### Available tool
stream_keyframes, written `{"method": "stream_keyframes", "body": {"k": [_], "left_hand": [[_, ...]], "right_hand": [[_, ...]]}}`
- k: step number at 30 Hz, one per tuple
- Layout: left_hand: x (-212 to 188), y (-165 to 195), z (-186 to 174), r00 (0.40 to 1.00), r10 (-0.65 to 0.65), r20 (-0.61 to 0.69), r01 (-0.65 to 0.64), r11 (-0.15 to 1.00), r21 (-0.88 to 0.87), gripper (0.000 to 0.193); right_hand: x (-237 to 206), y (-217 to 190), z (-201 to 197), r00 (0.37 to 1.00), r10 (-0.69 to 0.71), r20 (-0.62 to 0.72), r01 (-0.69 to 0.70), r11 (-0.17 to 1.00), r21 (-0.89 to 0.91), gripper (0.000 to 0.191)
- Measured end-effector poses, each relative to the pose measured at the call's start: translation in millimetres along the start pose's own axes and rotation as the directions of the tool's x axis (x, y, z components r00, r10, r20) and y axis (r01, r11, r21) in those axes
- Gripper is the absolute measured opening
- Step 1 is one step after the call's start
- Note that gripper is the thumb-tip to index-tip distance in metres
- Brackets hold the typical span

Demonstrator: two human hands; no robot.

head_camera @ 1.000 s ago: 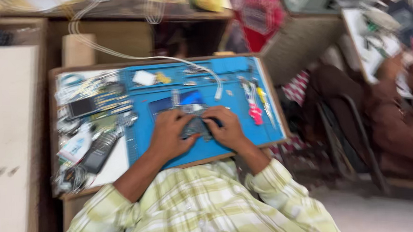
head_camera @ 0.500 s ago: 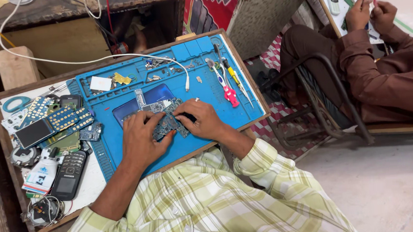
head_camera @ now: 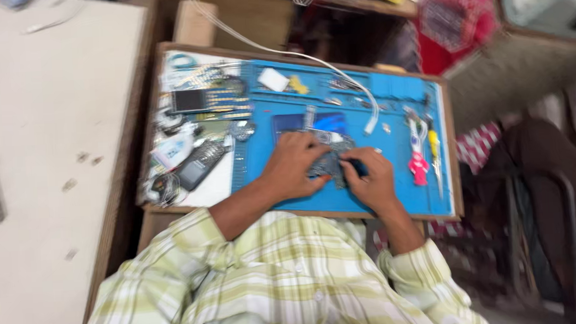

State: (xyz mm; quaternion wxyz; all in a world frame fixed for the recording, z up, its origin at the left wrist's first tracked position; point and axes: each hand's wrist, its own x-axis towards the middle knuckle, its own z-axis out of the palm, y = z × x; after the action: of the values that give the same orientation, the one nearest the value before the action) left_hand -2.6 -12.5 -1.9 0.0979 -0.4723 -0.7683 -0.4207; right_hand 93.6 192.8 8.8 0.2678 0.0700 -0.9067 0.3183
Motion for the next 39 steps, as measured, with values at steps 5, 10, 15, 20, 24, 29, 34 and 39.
{"method": "stream_keyframes", "body": {"k": [5, 10, 15, 20, 24, 29, 34, 39], "left_hand": [[0.4, 1.3, -3.2, 1.000, 0.002, 0.006, -0.002, 1.000, 0.001, 0.055], [-4.9, 0.3, 2.9, 0.999, -0.006, 0.035, 0.005, 1.000, 0.031, 0.055], [-2.0, 0.0, 4.0, 0.999, 0.002, 0.034, -0.004, 0.998, 0.055, 0.059], [-1.3, 0.8, -0.5, 1.000, 0.011, 0.017, -0.012, 0.998, 0.066, 0.062], [-2.5, 0.6, 0.4, 1.000, 0.012, 0.025, -0.013, 0.998, 0.055, 0.059], [-2.1, -0.8, -0.8, 0.999, 0.016, 0.041, -0.018, 0.998, 0.058, 0.058], [-0.8, -0.6, -3.5, 0.999, 0.014, 0.046, -0.017, 0.998, 0.058, 0.059], [0.2, -0.1, -5.9, 0.998, -0.007, 0.069, 0.004, 0.998, 0.055, 0.059]], "right_hand": [[2.5, -4.5, 1.0, 1.000, -0.013, -0.004, 0.013, 1.000, 0.004, 0.014], [-2.2, -2.8, -1.7, 1.000, -0.008, 0.024, 0.009, 1.000, -0.022, 0.013], [0.9, -5.7, -4.2, 1.000, -0.010, 0.025, 0.010, 1.000, 0.004, 0.013], [5.5, -10.2, -2.2, 1.000, -0.024, 0.019, 0.024, 1.000, 0.003, 0.013], [4.5, -8.5, -2.8, 0.999, -0.005, 0.032, 0.005, 1.000, 0.013, 0.012], [3.4, -6.8, -1.6, 0.999, -0.020, 0.037, 0.020, 1.000, 0.013, 0.013], [4.5, -7.9, -1.2, 0.999, -0.016, 0.038, 0.016, 1.000, 0.005, 0.013], [4.9, -8.2, -0.7, 0.999, -0.011, 0.044, 0.011, 1.000, 0.004, 0.013]]}}
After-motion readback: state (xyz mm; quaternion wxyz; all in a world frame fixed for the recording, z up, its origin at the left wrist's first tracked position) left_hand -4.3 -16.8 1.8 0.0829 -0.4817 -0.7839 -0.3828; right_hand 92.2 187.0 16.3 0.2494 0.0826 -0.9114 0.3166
